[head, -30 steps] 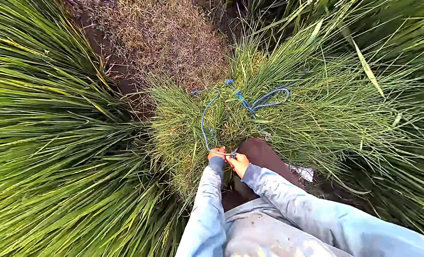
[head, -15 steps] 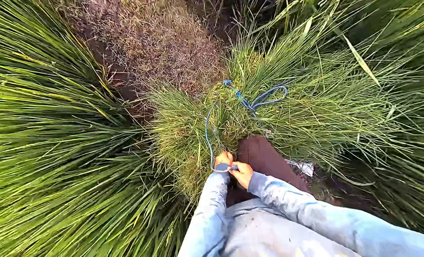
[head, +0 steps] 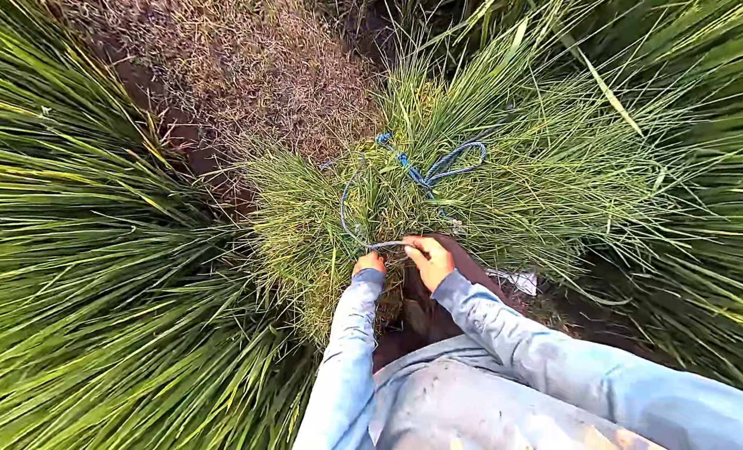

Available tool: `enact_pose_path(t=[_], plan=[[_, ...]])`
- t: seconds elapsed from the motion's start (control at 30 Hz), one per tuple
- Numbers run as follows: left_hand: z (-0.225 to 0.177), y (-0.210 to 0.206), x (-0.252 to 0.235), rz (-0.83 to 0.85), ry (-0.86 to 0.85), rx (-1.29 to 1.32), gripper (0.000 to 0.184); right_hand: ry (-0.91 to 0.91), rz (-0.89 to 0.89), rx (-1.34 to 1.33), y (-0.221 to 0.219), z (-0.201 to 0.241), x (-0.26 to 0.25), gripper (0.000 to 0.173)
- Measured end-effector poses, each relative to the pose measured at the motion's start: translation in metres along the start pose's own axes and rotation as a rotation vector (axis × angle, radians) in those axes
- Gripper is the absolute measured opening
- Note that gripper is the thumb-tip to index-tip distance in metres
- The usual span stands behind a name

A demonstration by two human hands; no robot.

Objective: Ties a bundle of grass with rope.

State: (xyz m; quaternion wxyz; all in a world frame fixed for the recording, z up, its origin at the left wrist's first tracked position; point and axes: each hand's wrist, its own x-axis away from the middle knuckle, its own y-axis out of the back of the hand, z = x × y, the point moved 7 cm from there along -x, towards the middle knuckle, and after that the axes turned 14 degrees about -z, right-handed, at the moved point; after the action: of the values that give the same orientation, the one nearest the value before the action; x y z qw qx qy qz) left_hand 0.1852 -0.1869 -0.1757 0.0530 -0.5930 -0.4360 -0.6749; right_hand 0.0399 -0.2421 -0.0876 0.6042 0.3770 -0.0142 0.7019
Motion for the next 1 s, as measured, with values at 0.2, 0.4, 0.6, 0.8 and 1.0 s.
enact_pose_path(t=[0.2, 0.4, 0.6, 0.8, 1.0], plan=[[0.003, 0.001, 0.001, 0.014, -0.017, 0.018, 0.044, -0.268, 0.314, 0.409, -0.043, -0.025, -0.008, 0.035], [0.004, 0.005, -0.003, 0.077, -0.144, 0.037, 0.043, -0.274, 0.375, 0.669, -0.079, -0.035, -0.022, 0.034], [0.007, 0.009, -0.018, 0.233, -0.270, 0.095, 0.045, -0.361, 0.378, 0.694, -0.083, -0.043, -0.043, 0.030], [0.008, 0.006, -0.028, 0.353, -0.219, 0.223, 0.041, -0.164, 0.574, 0.557, -0.086, -0.059, -0.047, 0.035], [0.000, 0.011, -0.026, 0.370, -0.241, 0.078, 0.045, -0.158, 0.719, 0.743, -0.096, -0.058, -0.044, 0.055]])
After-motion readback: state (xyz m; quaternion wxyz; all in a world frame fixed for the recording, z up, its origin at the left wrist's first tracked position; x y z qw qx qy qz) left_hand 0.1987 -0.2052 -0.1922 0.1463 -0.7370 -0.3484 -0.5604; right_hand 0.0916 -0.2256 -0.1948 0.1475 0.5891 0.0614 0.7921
